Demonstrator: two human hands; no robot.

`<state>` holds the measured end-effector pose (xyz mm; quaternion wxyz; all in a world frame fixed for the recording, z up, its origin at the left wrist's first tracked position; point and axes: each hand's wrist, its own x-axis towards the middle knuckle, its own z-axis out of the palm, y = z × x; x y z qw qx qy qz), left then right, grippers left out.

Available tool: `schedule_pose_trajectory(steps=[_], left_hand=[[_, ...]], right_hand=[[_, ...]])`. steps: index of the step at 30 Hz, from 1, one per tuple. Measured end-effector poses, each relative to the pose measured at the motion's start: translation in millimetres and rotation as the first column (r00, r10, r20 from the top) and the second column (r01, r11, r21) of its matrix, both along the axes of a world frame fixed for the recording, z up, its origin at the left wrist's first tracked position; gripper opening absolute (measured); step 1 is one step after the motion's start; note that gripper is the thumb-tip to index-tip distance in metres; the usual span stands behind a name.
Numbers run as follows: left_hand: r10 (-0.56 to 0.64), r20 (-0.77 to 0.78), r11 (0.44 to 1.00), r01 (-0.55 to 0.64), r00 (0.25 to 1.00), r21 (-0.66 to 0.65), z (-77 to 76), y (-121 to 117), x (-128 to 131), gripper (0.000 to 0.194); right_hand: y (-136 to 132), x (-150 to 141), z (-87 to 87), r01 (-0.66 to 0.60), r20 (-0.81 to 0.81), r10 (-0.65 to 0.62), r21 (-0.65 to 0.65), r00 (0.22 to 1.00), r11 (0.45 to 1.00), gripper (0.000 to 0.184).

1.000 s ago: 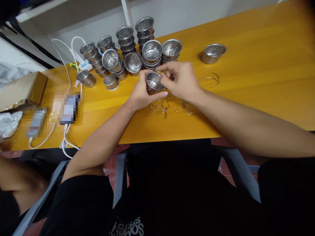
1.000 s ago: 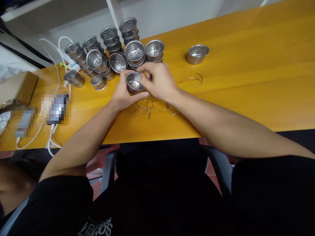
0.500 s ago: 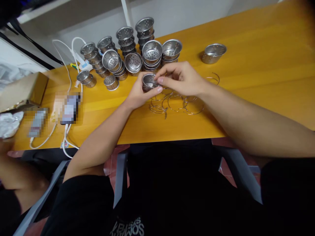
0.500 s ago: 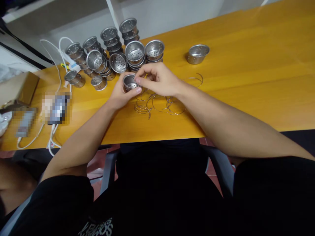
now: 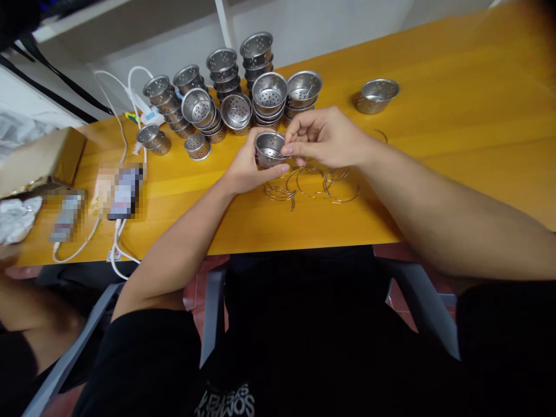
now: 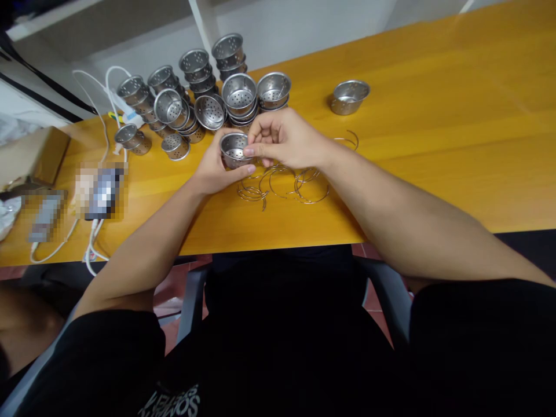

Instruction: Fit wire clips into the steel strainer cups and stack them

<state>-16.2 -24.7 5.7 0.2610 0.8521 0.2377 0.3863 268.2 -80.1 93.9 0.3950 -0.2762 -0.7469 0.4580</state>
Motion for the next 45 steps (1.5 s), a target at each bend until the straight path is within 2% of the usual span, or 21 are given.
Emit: schedule_pose_trajectory(steps=[6,10,18,23,27,29,33,36,40,45], left_hand=[[0.023,-0.044,1.0,-0.023,0.999,0.01,1.6,-2,2,0.099],[0.002,-0.025,1.0,-0.002,1.0,0.016,2.2,-1,1,0.092],[-0.017,-0.002,1.0,0.017,1.0,0.023,-1.6,1,1,0.096],[0.026,-0.01,0.999,-0.025,1.0,0.033,-11.0,12,-2,0.115],[0.065,0.017,0.996,-0.066,0.998,0.061,-15.6,21,-6,0.121],[0.07,0.045,0.995,-0.073,0.997,0.066,-16.0,23,-7,0.119],[0.098,0.071,0.994,-0.101,0.993,0.043,-13.6,22,-6,0.118],[0.103,0.043,0.994,-0.104,0.994,0.033,-10.7,19,-5,0.121],[0.1,0.017,0.993,-0.101,0.995,0.059,-9.8,19,-5,0.123],[0.073,0.022,0.995,-0.074,0.997,0.062,-15.3,22,-6,0.122]], right_hand=[[3,1,-4.1,0.002,0.002,-0.002,-0.035,1.0,0.999,0.071],[7,0,-8.8,-0.031,-0.029,0.03,-0.041,0.999,0.999,0.072],[3,-5,-4.4,0.006,-0.006,-0.006,-0.04,1.0,0.999,0.079],[-2,-4,-5.4,0.141,-0.03,-0.139,0.094,0.99,0.986,0.071],[1,0,-9.6,0.278,-0.014,-0.283,0.239,0.959,0.93,0.064],[4,2,-12.0,0.29,0.015,-0.309,0.31,0.951,0.906,0.056],[5,4,-13.0,0.229,0.029,-0.265,0.422,0.964,0.877,0.045],[3,4,-10.5,0.233,0.066,-0.28,0.396,0.958,0.888,0.037],[4,4,-9.9,0.205,0.088,-0.251,0.353,0.964,0.913,0.039],[5,0,-14.5,0.164,0.161,-0.233,0.355,0.959,0.92,0.02]])
